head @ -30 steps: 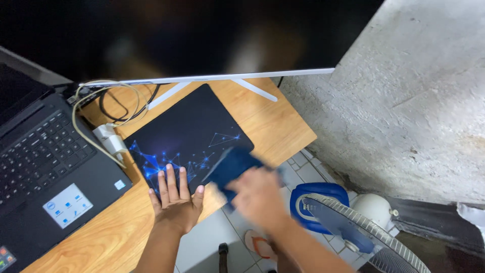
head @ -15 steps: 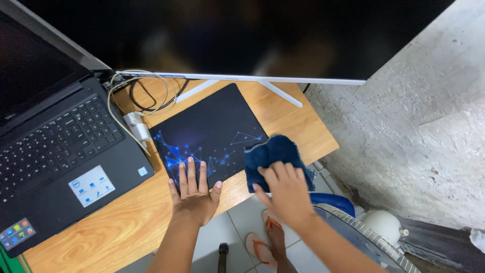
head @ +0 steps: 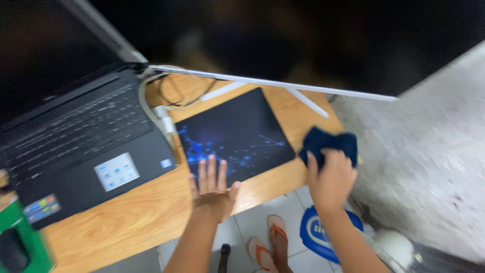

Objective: The recorder cleans their desk area, including a mousepad and a mouse, using a cloth and a spray cleaner.

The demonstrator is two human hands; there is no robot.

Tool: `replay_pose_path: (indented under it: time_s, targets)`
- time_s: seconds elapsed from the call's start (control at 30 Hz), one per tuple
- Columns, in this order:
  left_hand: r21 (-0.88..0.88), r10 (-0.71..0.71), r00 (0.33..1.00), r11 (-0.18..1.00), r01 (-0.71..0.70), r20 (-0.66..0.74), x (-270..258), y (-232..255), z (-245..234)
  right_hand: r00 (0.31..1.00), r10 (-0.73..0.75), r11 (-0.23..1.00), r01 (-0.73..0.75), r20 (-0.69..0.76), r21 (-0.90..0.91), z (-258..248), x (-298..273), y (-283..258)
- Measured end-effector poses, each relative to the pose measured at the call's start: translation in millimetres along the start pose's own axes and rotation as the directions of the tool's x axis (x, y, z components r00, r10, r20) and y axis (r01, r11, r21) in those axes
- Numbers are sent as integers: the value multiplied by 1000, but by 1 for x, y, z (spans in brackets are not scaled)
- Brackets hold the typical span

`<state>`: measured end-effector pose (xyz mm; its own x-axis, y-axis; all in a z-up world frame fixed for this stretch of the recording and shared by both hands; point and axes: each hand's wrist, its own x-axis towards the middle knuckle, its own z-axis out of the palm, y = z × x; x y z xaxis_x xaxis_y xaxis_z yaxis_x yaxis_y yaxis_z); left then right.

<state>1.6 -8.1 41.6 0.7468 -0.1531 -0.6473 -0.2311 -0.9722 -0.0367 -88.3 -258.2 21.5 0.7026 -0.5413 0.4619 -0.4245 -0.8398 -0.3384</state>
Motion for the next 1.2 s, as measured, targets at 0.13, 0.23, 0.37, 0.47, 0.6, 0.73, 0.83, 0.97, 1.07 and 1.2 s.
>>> replay_pose_path:
  time_s: [0.13, 0.23, 0.37, 0.47, 0.6, 0.73, 0.83, 0.97, 1.07, 1.2]
  targets:
    - [-45, 27, 998, 999, -30, -65, -10, -11, 0, 987, -100, 991, 87, 122, 105, -15, -30, -21]
    - [-130, 87, 988, 986, -104, -128, -22, -24, 1, 962, -177, 977, 146, 208, 153, -23, -45, -42]
    - [-268, 245, 758, 834, -483, -605, -46, -57, 31, 880, -343, 918, 239, 328, 318, -25, -63, -80]
    - [-334, 171, 566, 659, -674, -806, -75, -100, 57, 812, -482, 829, 302, 328, 470, -14, -82, -126]
    - [-322, -79, 410, 759, -567, -909, -81, -216, 72, 693, -664, 677, 398, 281, 618, 2, -89, -201]
    - [-645, -612, 212, 749, -153, -762, -82, -357, 49, 611, -648, 743, 380, 454, 551, 22, -97, -250]
    - [-729, -727, 58, 682, -52, -684, -67, -456, 38, 594, -632, 770, 407, 498, 491, 28, -102, -263]
    - [-749, -749, 26, 662, 22, -662, -41, -529, 13, 595, -590, 808, 429, 546, 404, 44, -111, -263]
    - [-772, -774, 19, 633, 59, -633, -11, -567, 0, 627, -686, 723, 533, 368, 439, 90, -130, -234]
    - [-792, -797, 11, 601, 103, -603, 25, -606, 6, 613, -566, 824, 443, 551, 353, 94, -133, -236]
